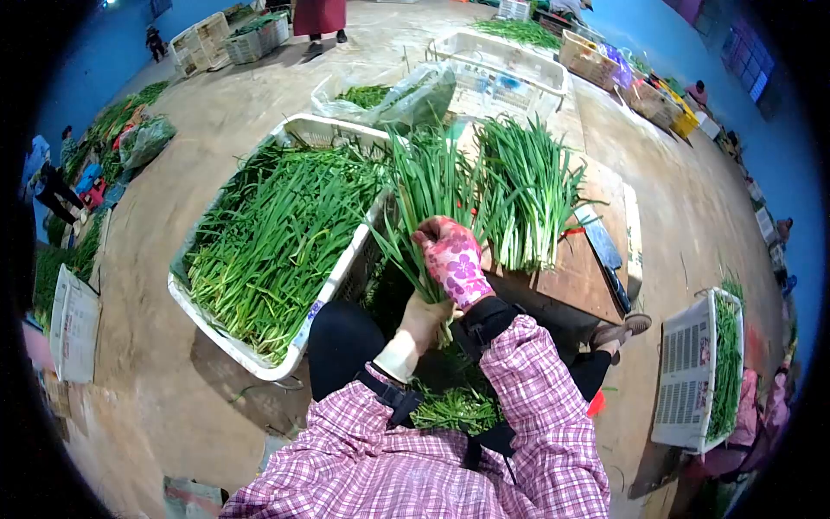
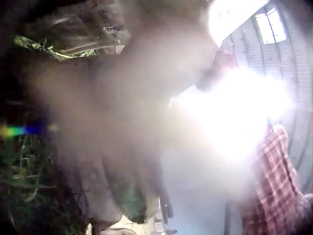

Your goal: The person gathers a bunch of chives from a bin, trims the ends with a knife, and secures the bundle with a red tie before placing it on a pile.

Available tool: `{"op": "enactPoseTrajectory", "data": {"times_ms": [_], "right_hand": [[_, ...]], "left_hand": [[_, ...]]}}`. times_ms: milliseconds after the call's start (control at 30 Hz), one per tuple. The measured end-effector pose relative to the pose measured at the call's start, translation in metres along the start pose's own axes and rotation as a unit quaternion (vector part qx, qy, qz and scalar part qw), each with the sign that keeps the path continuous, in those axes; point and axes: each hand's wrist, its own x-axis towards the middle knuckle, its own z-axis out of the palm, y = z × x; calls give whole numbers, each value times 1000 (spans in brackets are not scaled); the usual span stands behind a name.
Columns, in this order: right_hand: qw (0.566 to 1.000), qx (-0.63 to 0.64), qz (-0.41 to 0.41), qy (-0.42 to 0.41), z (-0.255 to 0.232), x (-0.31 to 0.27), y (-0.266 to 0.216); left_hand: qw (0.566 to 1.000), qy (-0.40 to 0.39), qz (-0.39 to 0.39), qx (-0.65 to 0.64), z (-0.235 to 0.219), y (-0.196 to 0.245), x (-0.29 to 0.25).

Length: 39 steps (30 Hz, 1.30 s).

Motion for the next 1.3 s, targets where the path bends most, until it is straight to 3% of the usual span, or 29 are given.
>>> {"op": "enactPoseTrajectory", "data": {"times_ms": [67,100,133,167,200,300,400,433,500,567,600,667,700,733,767,833,867,900,967,1000,1033,1100,1167,1200,1233,1300], "right_hand": [[992,-83,-83,41,-8,-7,-10],[983,-112,-147,19,-15,-11,-15],[989,0,-146,-21,-5,-15,0],[987,65,-127,-78,-1,-20,4],[979,114,-110,-132,-1,-32,1],[958,208,-67,-185,-18,-66,-49],[918,355,67,-165,-50,-79,-102],[907,381,55,-173,-75,-84,-114],[900,335,95,-261,-124,-99,-103],[951,122,-48,-281,-127,-107,-40],[978,-5,-65,-199,-123,-114,-8],[991,-65,52,-105,-109,-121,19],[992,-5,96,-82,-105,-122,8],[994,29,76,-74,-96,-124,9],[998,-47,-16,-33,-82,-123,17],[992,-32,118,-34,-59,-116,15],[980,-131,137,-50,-54,-112,12],[980,-113,155,-46,-44,-108,24],[994,-29,107,3,-42,-114,33],[979,96,181,-23,-46,-115,33],[942,219,251,-47,-53,-117,32],[858,450,243,-42,-65,-127,45],[879,380,267,-106,-87,-137,58],[927,238,260,-127,-92,-139,51],[964,163,196,-68,-79,-144,66],[957,230,164,-61,-92,-141,30]], "left_hand": [[999,-28,1,-30,-2,2,0],[1000,-21,-4,-16,4,7,-2],[999,-40,6,-23,-3,-2,4],[998,-60,20,-30,-12,-8,12],[993,32,-108,-25,-1,17,1],[994,-36,-105,-23,-6,35,-16],[989,-99,-104,-23,-4,47,-32],[987,-116,-107,-25,-2,51,-34],[982,-134,-123,-52,0,47,-26],[970,-117,-155,-148,-5,27,-7],[960,-156,-134,-188,-12,11,6],[943,-154,-135,-263,-4,12,5],[938,-155,-142,-276,-6,10,5],[921,-202,-180,-281,-18,5,10],[918,-207,-184,-283,-19,4,11],[913,-216,-194,-288,-19,2,12],[860,-321,-189,-348,-34,-14,26],[884,-276,-188,-328,-26,-7,19],[923,-182,-181,-287,-13,5,9],[890,-264,-180,-325,-20,3,12],[882,-264,-182,-345,-19,3,11],[864,-267,-186,-384,-13,10,9],[898,-214,-161,-349,-7,13,4],[903,-199,-160,-345,-7,12,5],[908,-183,-161,-341,-7,10,5],[904,-197,-175,-337,-4,4,-1]]}}
